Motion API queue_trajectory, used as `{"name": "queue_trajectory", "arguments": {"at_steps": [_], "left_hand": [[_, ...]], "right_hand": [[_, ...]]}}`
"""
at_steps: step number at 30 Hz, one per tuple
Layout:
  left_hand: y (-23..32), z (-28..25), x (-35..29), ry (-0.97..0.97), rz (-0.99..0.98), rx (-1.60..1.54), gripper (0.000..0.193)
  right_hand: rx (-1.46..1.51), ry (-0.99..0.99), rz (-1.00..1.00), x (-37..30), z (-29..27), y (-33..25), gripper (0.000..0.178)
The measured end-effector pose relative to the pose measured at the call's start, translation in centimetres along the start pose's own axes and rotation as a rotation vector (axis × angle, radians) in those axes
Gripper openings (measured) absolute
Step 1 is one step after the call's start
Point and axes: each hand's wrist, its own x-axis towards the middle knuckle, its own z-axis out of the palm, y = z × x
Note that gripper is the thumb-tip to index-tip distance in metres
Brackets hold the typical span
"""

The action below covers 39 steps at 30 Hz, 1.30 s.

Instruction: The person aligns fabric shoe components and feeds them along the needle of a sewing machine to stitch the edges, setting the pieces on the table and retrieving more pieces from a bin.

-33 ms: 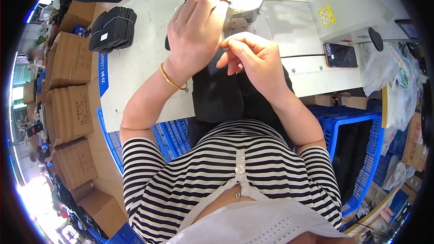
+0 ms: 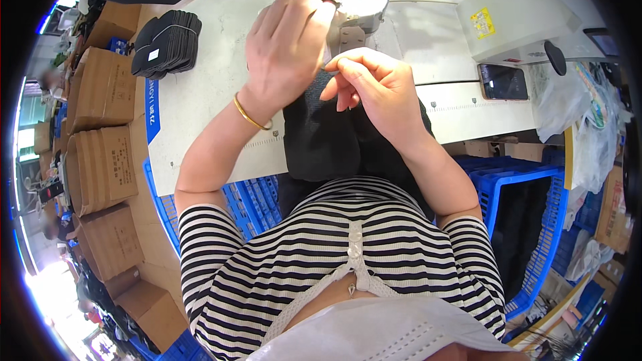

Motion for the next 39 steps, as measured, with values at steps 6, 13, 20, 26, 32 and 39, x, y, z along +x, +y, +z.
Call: {"name": "queue_trajectory", "arguments": {"at_steps": [6,13,20,26,32,39], "left_hand": [[-5.2,-0.2,-3.3,-0.122,0.139,-0.069,0.052],[-1.7,-4.4,0.0,-0.121,0.185,-0.052,0.036],[-0.4,-5.3,1.1,-0.310,0.007,-0.136,0.034],[2.9,-5.7,0.5,-0.203,0.075,-0.049,0.031],[4.1,-5.8,0.8,-0.215,0.029,-0.056,0.042],[2.7,-3.4,1.0,-0.112,0.071,0.042,0.032]], "right_hand": [[-0.056,0.026,-0.067,0.3,-0.7,0.4,0.022],[-0.145,0.014,-0.061,1.2,1.2,0.4,0.021],[-0.084,0.037,-0.117,1.1,2.4,0.6,0.020],[-0.147,0.095,-0.127,-0.5,1.4,0.0,0.017],[-0.075,0.075,-0.091,-1.2,1.0,-0.6,0.022],[-0.081,0.096,-0.130,-0.2,0.8,-0.6,0.023]]}}
